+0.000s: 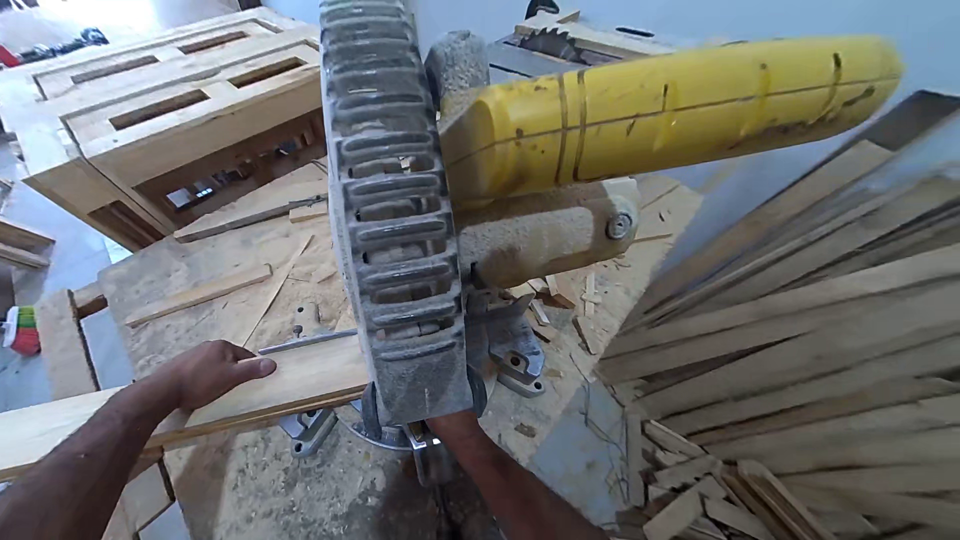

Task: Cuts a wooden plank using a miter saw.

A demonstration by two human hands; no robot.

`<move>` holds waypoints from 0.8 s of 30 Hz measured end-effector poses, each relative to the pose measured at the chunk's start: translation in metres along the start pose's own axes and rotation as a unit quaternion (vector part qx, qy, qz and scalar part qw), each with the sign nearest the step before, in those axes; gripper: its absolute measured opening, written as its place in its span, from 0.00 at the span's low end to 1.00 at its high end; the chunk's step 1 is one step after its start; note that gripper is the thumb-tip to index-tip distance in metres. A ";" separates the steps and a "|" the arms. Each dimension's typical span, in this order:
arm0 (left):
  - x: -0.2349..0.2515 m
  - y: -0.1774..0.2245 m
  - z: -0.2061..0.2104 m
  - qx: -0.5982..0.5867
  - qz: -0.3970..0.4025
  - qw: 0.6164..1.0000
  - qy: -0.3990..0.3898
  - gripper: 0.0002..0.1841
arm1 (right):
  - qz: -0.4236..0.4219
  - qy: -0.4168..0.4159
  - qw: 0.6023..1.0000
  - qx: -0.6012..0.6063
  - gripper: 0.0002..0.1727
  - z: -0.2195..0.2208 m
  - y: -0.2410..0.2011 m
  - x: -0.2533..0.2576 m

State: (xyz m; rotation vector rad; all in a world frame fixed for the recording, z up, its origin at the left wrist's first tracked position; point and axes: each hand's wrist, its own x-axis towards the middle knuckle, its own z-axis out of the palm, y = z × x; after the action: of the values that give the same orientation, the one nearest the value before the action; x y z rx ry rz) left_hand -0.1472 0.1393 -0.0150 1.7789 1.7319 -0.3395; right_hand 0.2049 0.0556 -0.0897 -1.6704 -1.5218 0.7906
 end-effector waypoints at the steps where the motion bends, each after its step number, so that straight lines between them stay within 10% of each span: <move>1: 0.002 -0.003 0.001 0.013 0.009 1.000 0.006 0.28 | -0.004 0.007 1.000 -0.003 0.22 0.001 0.001 0.000; 12: -0.002 0.064 0.090 0.052 0.095 0.919 0.380 0.37 | 0.060 -0.008 0.996 0.070 0.15 -0.019 -0.002 -0.007; 16: 0.004 0.063 0.089 0.078 0.061 0.923 0.373 0.36 | -0.108 0.259 0.940 0.192 0.11 -0.127 -0.047 -0.030; 19: 0.002 0.062 0.092 0.087 0.060 0.922 0.374 0.34 | -0.333 0.291 0.897 0.007 0.26 -0.230 -0.131 -0.041; 21: 0.002 0.063 0.092 0.084 0.061 0.921 0.376 0.34 | -0.335 0.218 0.880 -0.256 0.46 -0.255 -0.184 -0.021; 24: 0.004 0.061 0.090 0.091 0.064 0.916 0.385 0.33 | -0.254 0.064 0.823 -0.503 0.34 -0.255 -0.247 0.020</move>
State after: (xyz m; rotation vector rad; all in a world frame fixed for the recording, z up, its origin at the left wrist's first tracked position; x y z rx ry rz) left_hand -0.0666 0.0922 -0.0714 2.3462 2.1222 0.3232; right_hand 0.2845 0.0554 0.2570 -1.7482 -2.3307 -0.5324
